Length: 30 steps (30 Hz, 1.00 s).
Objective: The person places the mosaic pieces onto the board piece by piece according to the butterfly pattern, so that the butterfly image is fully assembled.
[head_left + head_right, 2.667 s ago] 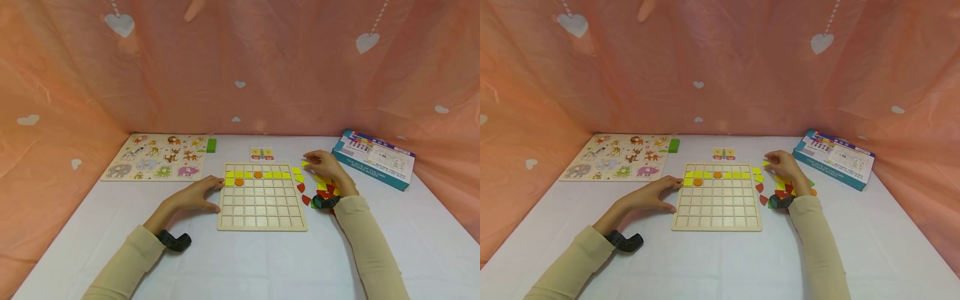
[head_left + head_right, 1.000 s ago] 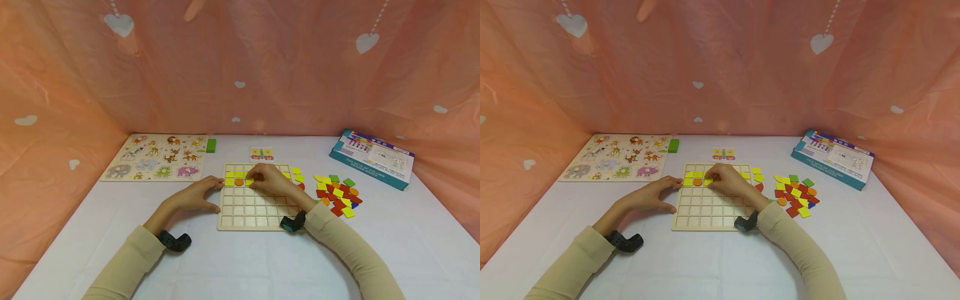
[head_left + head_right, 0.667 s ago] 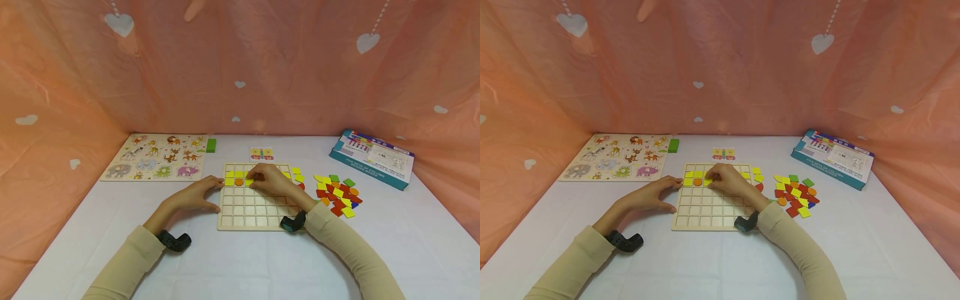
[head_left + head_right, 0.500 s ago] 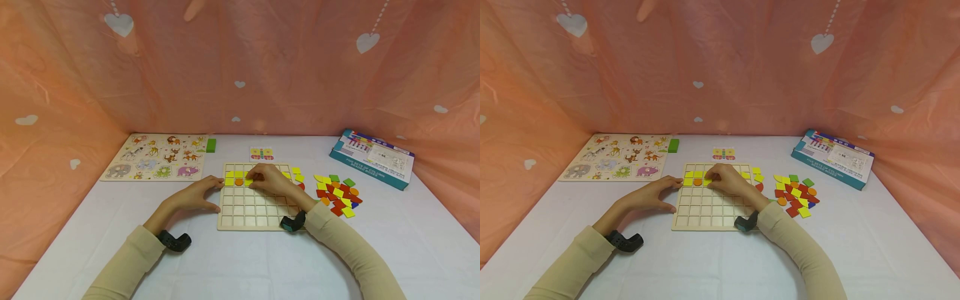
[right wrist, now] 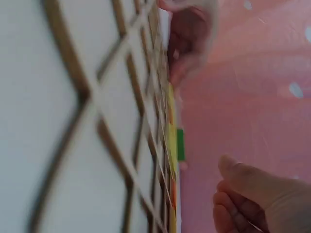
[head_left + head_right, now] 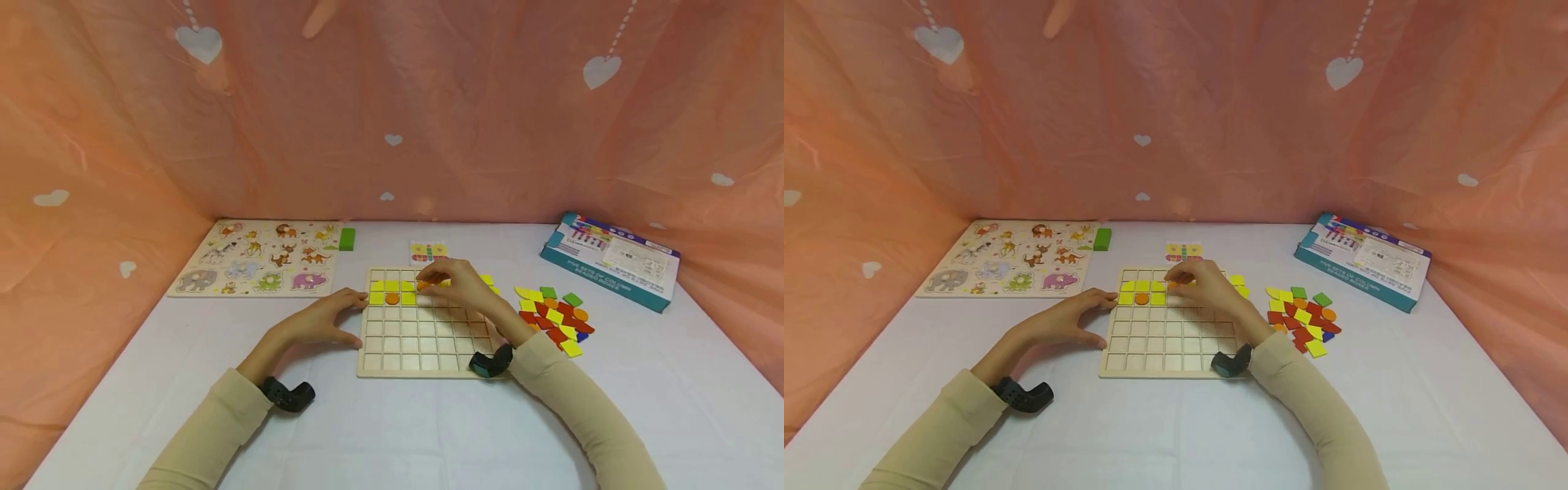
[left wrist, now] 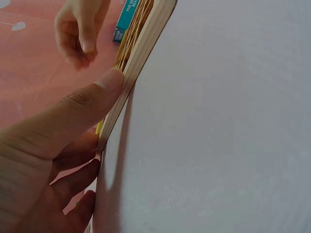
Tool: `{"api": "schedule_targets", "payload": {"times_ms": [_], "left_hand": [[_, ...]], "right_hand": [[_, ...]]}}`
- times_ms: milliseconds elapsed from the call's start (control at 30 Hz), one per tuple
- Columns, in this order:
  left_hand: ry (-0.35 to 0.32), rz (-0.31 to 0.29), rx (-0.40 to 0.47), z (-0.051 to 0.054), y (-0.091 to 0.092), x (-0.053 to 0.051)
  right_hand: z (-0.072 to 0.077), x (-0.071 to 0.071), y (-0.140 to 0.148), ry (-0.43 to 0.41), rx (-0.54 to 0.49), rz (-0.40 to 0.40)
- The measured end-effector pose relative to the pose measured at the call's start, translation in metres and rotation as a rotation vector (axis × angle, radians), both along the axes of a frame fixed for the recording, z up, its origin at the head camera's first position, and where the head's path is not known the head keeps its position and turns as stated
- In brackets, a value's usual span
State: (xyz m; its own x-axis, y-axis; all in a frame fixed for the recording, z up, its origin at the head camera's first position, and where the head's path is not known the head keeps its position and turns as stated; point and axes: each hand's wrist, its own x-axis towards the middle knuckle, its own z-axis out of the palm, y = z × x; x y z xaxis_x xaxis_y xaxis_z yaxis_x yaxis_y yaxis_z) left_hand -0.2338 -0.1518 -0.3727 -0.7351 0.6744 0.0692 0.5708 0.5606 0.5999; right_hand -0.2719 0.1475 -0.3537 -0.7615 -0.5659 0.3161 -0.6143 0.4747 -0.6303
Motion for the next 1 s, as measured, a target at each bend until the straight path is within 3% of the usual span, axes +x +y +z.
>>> {"api": "schedule_targets", "payload": {"times_ms": [300, 600, 767, 1000], "left_hand": [[0.005, 0.004, -0.012, -0.002, 0.0, 0.0], [-0.026, 0.017, -0.02, -0.003, 0.0, 0.001], [-0.031, 0.019, -0.013, 0.0, 0.0, 0.001], [-0.032, 0.012, -0.012, 0.001, 0.001, 0.0]], "right_hand": [[0.017, 0.004, 0.09, -0.113, 0.014, -0.167], [0.022, 0.032, 0.184, -0.101, 0.12, -0.419], [0.015, 0.039, 0.207, -0.103, 0.197, -0.504], [0.002, 0.039, 0.216, -0.202, 0.25, -0.539]]}}
